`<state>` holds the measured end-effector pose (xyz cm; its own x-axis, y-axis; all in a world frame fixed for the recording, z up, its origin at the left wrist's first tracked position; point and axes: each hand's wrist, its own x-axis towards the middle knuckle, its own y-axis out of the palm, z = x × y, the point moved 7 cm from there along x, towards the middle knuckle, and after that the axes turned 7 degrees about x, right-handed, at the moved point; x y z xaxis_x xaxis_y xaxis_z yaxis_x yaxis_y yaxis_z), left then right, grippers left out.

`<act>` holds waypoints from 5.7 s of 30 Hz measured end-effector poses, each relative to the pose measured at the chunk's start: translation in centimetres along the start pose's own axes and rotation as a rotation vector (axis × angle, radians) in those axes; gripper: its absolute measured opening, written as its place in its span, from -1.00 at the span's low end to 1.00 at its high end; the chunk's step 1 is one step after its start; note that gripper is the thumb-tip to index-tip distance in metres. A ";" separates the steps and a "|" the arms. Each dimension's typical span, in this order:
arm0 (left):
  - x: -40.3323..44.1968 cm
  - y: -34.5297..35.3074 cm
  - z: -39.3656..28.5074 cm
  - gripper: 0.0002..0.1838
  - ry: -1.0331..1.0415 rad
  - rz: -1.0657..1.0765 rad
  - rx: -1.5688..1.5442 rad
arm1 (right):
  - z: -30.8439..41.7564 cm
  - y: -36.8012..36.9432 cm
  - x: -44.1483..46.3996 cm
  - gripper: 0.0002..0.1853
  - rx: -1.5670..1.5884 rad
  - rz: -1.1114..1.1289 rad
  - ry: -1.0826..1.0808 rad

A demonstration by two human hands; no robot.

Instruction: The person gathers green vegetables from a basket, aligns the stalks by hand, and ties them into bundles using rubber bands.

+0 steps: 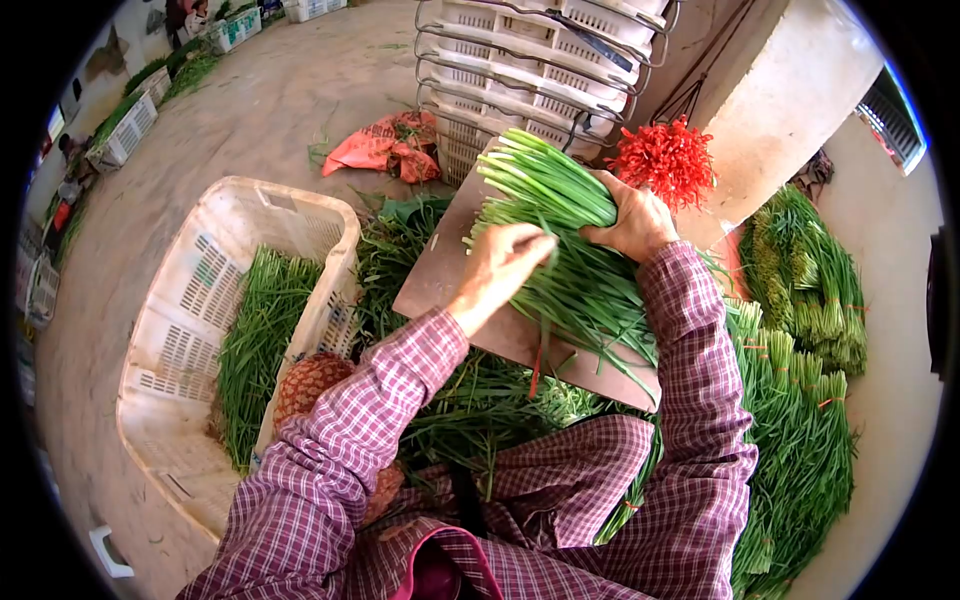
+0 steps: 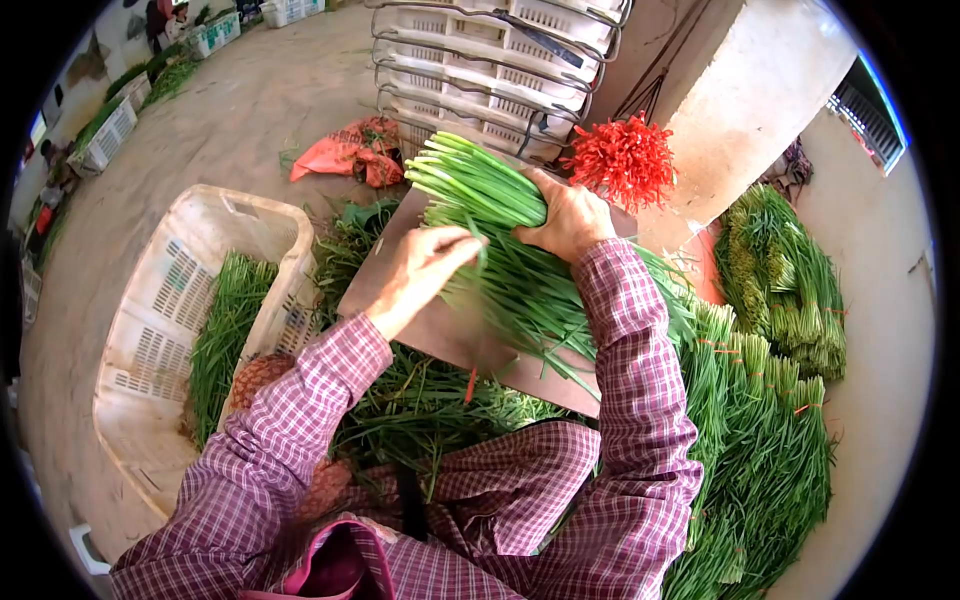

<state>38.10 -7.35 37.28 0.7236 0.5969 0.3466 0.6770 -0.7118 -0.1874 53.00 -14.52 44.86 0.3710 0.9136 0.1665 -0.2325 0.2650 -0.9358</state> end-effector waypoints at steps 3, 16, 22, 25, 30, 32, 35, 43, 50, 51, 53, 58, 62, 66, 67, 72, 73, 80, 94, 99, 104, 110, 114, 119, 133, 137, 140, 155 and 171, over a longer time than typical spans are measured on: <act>-0.4 3.0 0.3 -0.71 -0.075 0.070 0.070 | -0.4 0.7 1.0 -0.20 -0.014 0.091 0.009; 1.6 1.8 -2.7 0.10 0.565 0.281 1.041 | -1.6 7.4 0.6 -0.10 -0.156 0.278 0.022; 3.9 4.7 2.6 0.33 0.366 0.550 1.130 | -3.4 5.6 -1.4 -0.05 -0.175 0.288 0.073; 4.5 5.2 3.0 0.29 0.320 0.577 1.156 | -3.6 5.3 -3.1 0.01 -0.172 -0.030 -0.090; 4.8 5.6 2.9 0.33 0.336 0.603 1.219 | -6.0 8.5 -4.4 -0.02 -0.091 -0.212 -0.183; 4.7 5.3 2.8 0.36 0.327 0.616 1.179 | -6.1 8.0 -3.8 -0.03 -0.068 -0.147 -0.183; 4.8 5.2 2.0 0.36 0.320 0.618 1.188 | -5.5 6.0 -3.8 -0.09 -0.066 -0.226 -0.177; 3.4 5.5 0.3 0.48 0.329 0.726 1.223 | -6.0 8.2 -4.4 -0.24 -0.105 -0.202 -0.094; 1.3 6.4 1.3 0.51 0.497 0.558 1.346 | -6.5 8.5 -3.9 -0.25 -0.065 -0.193 -0.062; 1.7 6.2 1.3 0.47 0.515 0.487 1.314 | -6.2 8.1 -4.2 -0.28 -0.088 -0.230 -0.093; 2.5 6.3 1.7 0.42 0.514 0.476 1.285 | -4.6 5.7 -5.5 -0.35 -0.074 -0.367 -0.212; 3.1 6.4 1.7 0.25 0.495 0.484 1.247 | 0.8 5.0 -11.4 -0.66 0.089 -0.169 -0.409; 3.1 6.2 1.9 0.22 0.517 0.452 1.213 | 3.2 11.6 -14.6 -0.74 0.072 -0.015 -0.588; 3.2 6.0 1.8 0.17 0.551 0.428 1.181 | 4.0 13.8 -14.0 -0.83 -0.042 -0.001 -0.608; 3.3 6.1 1.8 0.19 0.525 0.439 1.180 | 4.4 13.6 -13.6 -0.83 -0.046 -0.002 -0.612; 3.3 6.0 1.9 0.07 0.521 0.438 1.132 | 7.4 11.5 -10.7 -0.86 0.135 -0.168 -0.621; 3.5 6.0 2.2 0.01 0.511 0.426 1.115 | 8.1 10.3 -9.9 -0.83 0.234 -0.282 -0.684; 3.5 5.3 3.3 0.12 0.483 0.369 1.115 | 0.5 6.0 -4.2 -0.80 0.488 -0.543 -0.290; 10.6 3.6 3.3 0.58 0.023 0.889 1.227 | -4.2 7.9 -1.8 -0.81 0.689 -0.542 0.031; 11.1 4.5 5.9 0.55 -0.189 1.042 1.193 | -4.2 8.0 -2.2 -0.80 0.737 -0.545 0.020; 10.5 5.4 8.1 0.34 -0.025 1.058 0.842 | -3.9 8.1 -2.5 -0.80 0.696 -0.527 0.039; 5.4 3.9 4.1 -0.04 0.400 0.542 1.077 | -1.6 6.0 -5.0 -0.83 0.523 -0.520 -0.061; 3.4 3.8 2.5 -0.12 0.327 0.617 1.117 | -0.2 4.9 -4.4 -0.80 0.081 -0.430 -0.242; 2.3 3.8 2.3 -0.13 0.375 0.566 1.070 | -2.7 8.1 -3.6 -0.77 0.312 -0.238 -0.124; 13.6 2.6 2.7 -0.75 0.070 0.467 0.952 | -1.3 8.5 -5.4 -0.83 0.160 -0.334 -0.092; 14.7 6.8 9.5 -0.73 -0.128 0.417 1.040 | -1.5 8.6 -5.4 -0.81 0.148 -0.325 -0.084; 13.9 7.3 8.9 -0.64 -0.249 0.484 1.065 | -1.7 8.7 -5.4 -0.79 0.143 -0.298 -0.077; 12.4 6.5 10.6 -0.76 -0.332 0.538 0.415 | -2.3 8.6 -6.1 -0.78 0.326 -0.406 -0.125; 2.8 3.4 3.4 -0.89 -0.108 0.366 0.285 | -1.5 8.4 -7.3 -0.68 0.308 -0.275 0.194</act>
<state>42.93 -6.81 34.46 0.9210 0.3720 0.1160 0.3743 -0.7617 -0.5290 49.71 -19.42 35.34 0.6111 0.7297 0.3069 -0.3473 0.5955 -0.7244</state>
